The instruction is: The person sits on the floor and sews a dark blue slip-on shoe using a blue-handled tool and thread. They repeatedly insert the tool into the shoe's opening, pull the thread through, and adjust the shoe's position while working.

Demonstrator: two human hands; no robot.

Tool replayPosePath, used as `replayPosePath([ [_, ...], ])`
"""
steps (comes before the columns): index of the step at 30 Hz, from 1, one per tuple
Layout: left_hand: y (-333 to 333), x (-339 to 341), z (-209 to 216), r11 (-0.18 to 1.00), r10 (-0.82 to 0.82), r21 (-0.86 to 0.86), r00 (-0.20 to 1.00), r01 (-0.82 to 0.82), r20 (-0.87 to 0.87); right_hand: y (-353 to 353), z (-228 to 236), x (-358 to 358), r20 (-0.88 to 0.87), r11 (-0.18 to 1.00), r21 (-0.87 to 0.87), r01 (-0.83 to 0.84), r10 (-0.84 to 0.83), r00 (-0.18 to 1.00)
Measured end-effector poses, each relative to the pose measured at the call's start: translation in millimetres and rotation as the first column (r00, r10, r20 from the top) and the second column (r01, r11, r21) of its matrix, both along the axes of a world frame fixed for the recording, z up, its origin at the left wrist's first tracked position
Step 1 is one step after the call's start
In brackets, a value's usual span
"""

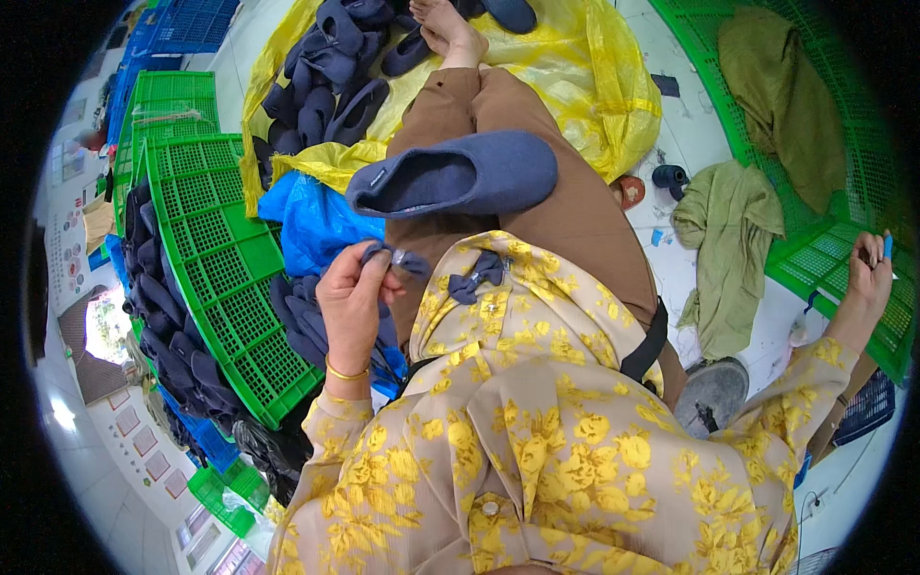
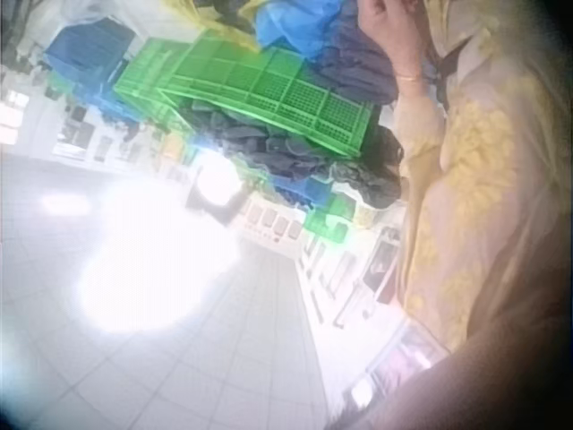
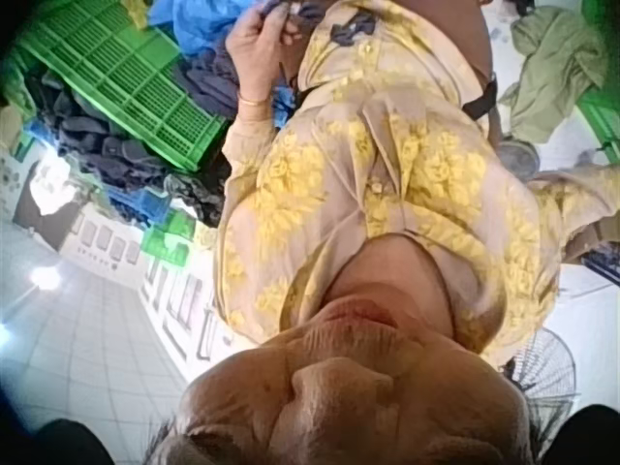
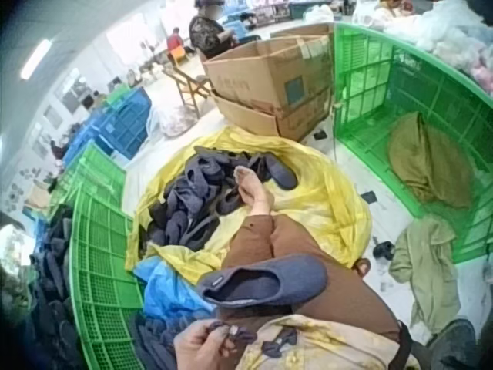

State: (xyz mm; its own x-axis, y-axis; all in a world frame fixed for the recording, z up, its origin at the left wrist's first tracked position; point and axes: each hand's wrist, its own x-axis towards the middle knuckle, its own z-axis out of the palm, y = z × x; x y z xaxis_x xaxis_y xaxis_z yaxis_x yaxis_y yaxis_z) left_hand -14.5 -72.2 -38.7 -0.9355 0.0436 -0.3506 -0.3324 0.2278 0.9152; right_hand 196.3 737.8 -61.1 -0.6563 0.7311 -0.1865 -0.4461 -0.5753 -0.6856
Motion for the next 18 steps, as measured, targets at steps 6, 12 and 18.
replayPosePath([
  [6,43,7,11,0.990,-0.072,0.118,0.997,0.076,-0.042,-377,33,-135,0.565,0.820,0.528,-0.221,-0.145,0.812],
  [12,70,5,21,0.958,-0.214,0.192,0.977,0.214,-0.022,-528,41,-167,0.611,-0.049,0.759,-0.649,0.397,0.685],
  [18,54,-28,6,0.861,-0.476,-0.399,0.777,0.317,-0.411,-520,15,-173,0.671,0.297,0.426,-0.854,0.529,0.519],
])
